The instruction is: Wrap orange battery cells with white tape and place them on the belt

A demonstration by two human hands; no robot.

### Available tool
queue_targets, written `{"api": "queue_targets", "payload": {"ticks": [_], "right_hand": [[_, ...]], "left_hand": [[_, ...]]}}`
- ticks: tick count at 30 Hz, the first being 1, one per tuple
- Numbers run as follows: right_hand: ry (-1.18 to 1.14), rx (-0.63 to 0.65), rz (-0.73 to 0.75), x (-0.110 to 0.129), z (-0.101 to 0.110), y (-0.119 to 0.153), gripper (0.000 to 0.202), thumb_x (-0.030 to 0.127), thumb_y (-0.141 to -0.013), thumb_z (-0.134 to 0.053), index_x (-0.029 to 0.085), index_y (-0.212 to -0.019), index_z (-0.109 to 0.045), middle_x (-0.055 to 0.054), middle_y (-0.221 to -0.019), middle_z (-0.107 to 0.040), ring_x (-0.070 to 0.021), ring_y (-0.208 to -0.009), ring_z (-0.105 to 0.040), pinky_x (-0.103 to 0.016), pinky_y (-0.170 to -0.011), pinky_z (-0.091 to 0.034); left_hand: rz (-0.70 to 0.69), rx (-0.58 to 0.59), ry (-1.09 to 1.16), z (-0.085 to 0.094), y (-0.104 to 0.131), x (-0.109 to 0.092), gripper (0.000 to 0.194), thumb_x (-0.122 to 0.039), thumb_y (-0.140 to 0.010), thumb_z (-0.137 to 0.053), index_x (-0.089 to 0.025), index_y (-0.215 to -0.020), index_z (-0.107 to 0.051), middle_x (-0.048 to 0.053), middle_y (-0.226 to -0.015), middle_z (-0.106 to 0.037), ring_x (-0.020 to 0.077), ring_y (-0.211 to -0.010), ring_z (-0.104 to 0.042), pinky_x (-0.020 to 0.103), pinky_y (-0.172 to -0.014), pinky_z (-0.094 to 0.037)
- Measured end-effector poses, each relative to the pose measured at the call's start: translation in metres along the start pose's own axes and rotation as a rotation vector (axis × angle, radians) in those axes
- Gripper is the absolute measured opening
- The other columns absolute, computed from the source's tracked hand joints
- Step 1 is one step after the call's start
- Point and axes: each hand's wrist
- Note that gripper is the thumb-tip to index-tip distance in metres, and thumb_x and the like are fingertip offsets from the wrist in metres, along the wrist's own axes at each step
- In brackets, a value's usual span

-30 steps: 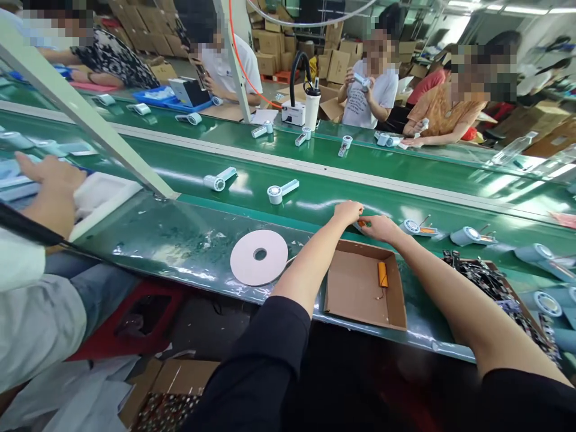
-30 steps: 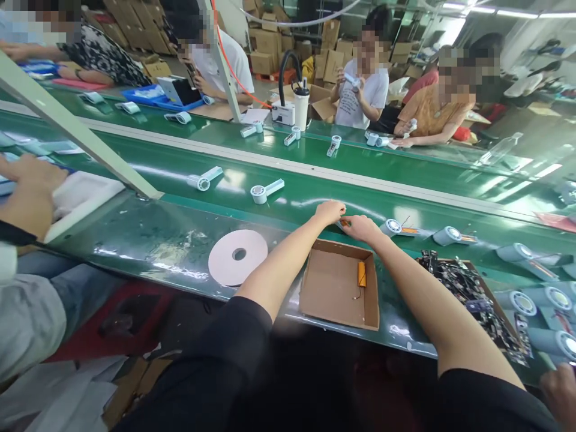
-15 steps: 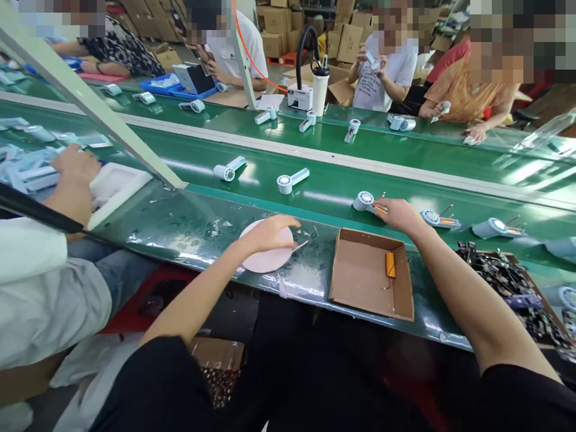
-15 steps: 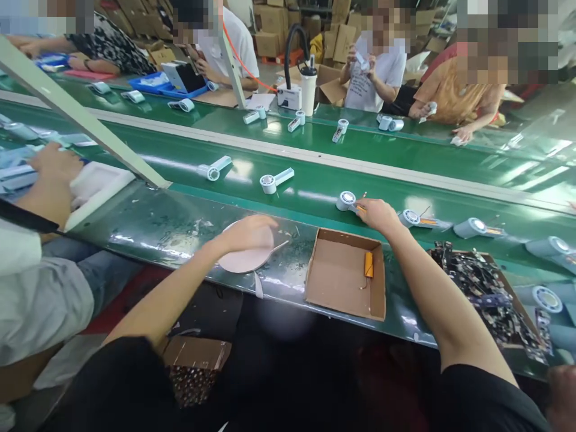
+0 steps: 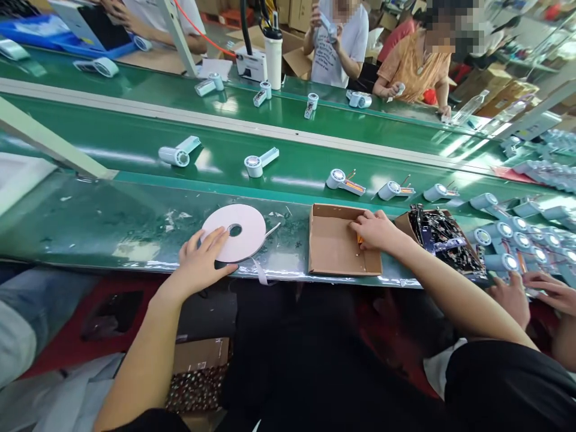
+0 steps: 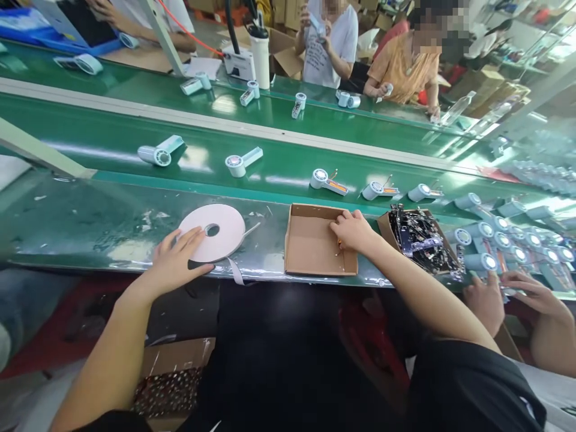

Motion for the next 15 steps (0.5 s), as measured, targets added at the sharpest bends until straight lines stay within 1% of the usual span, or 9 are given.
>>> {"api": "queue_targets", "payload": {"ticks": [2, 3, 4, 6, 7, 9, 11, 13, 15], "right_hand": [[-0.001, 0.012, 0.011, -0.008, 0.004, -0.004, 0.05, 0.037, -0.074, -0.097, 0.015, -0.115, -0.077, -0.018, -0.123, -0.068, -0.0373, -0.12, -0.057, -0.039, -0.088, -0.041], [-0.038, -0.006, 0.01, -0.014, 0.006, -0.004, 0.039, 0.04, -0.077, -0.095, 0.016, -0.103, -0.079, -0.017, -0.12, -0.069, -0.0359, -0.116, -0.059, -0.039, -0.087, -0.042], [-0.116, -0.047, -0.002, -0.019, 0.007, -0.003, 0.031, 0.045, -0.083, -0.089, 0.017, -0.092, -0.079, -0.015, -0.115, -0.07, -0.0338, -0.112, -0.061, -0.038, -0.086, -0.042], [-0.435, -0.166, -0.063, -0.026, 0.006, 0.003, 0.045, 0.057, -0.099, -0.068, 0.018, -0.078, -0.073, -0.012, -0.103, -0.071, -0.0283, -0.097, -0.065, -0.036, -0.081, -0.045], [-0.673, -0.218, -0.091, -0.026, 0.004, 0.009, 0.053, 0.063, -0.103, -0.056, 0.018, -0.079, -0.071, -0.011, -0.097, -0.072, -0.0255, -0.088, -0.066, -0.034, -0.076, -0.046], [-1.204, -0.292, -0.114, -0.018, 0.0, 0.022, 0.063, 0.076, -0.104, -0.043, 0.019, -0.091, -0.068, -0.008, -0.086, -0.072, -0.0203, -0.068, -0.062, -0.031, -0.062, -0.045], [-1.657, -0.352, -0.084, 0.005, -0.004, 0.035, 0.065, 0.081, -0.101, -0.046, 0.02, -0.109, -0.064, -0.002, -0.074, -0.067, -0.017, -0.054, -0.054, -0.028, -0.053, -0.04], [-1.942, -0.427, -0.037, 0.036, -0.003, 0.043, 0.061, 0.077, -0.101, -0.054, 0.021, -0.122, -0.062, 0.002, -0.068, -0.06, -0.0165, -0.053, -0.051, -0.027, -0.052, -0.042], [-2.074, -0.454, 0.033, 0.065, 0.001, 0.047, 0.056, 0.071, -0.101, -0.061, 0.022, -0.127, -0.063, 0.0, -0.074, -0.063, -0.0188, -0.064, -0.06, -0.03, -0.061, -0.051]], "left_hand": [[0.003, 0.072, -0.023, 0.012, -0.011, -0.002, 0.096, -0.069, -0.085, -0.058, -0.027, -0.168, -0.034, 0.006, -0.177, -0.023, 0.0456, -0.161, -0.012, 0.07, -0.125, -0.022], [-0.009, 0.106, -0.025, 0.017, -0.016, -0.003, 0.097, -0.069, -0.082, -0.062, -0.027, -0.166, -0.038, 0.006, -0.178, -0.022, 0.0464, -0.161, -0.011, 0.071, -0.125, -0.023], [-0.034, 0.13, -0.02, 0.022, -0.021, -0.003, 0.096, -0.068, -0.079, -0.065, -0.027, -0.163, -0.043, 0.006, -0.177, -0.022, 0.0466, -0.161, -0.01, 0.07, -0.125, -0.025], [-0.114, 0.123, 0.012, 0.028, -0.026, -0.001, 0.087, -0.067, -0.076, -0.069, -0.026, -0.152, -0.057, 0.007, -0.175, -0.028, 0.0455, -0.161, -0.013, 0.066, -0.126, -0.028], [-0.158, 0.091, 0.037, 0.029, -0.026, -0.001, 0.081, -0.067, -0.076, -0.069, -0.025, -0.146, -0.061, 0.008, -0.173, -0.034, 0.0445, -0.16, -0.017, 0.064, -0.127, -0.029], [-0.22, -0.021, 0.099, 0.029, -0.018, -0.002, 0.076, -0.068, -0.079, -0.068, -0.023, -0.139, -0.065, 0.011, -0.165, -0.045, 0.0429, -0.156, -0.027, 0.06, -0.127, -0.032], [-0.242, -0.182, 0.162, 0.027, -0.004, -0.011, 0.077, -0.071, -0.082, -0.067, -0.02, -0.141, -0.061, 0.014, -0.157, -0.053, 0.0426, -0.152, -0.034, 0.059, -0.125, -0.036], [-0.256, -0.346, 0.213, 0.024, 0.014, -0.03, 0.08, -0.07, -0.085, -0.068, -0.019, -0.146, -0.055, 0.016, -0.15, -0.058, 0.0428, -0.149, -0.037, 0.06, -0.123, -0.039], [-0.295, -0.463, 0.242, 0.02, 0.031, -0.057, 0.081, -0.067, -0.086, -0.071, -0.019, -0.149, -0.05, 0.017, -0.144, -0.06, 0.0429, -0.147, -0.039, 0.062, -0.122, -0.04]]}}
Point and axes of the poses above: each hand's wrist, its own y-axis away from the middle knuckle, its own z-axis out of the back of the hand, x = y × z
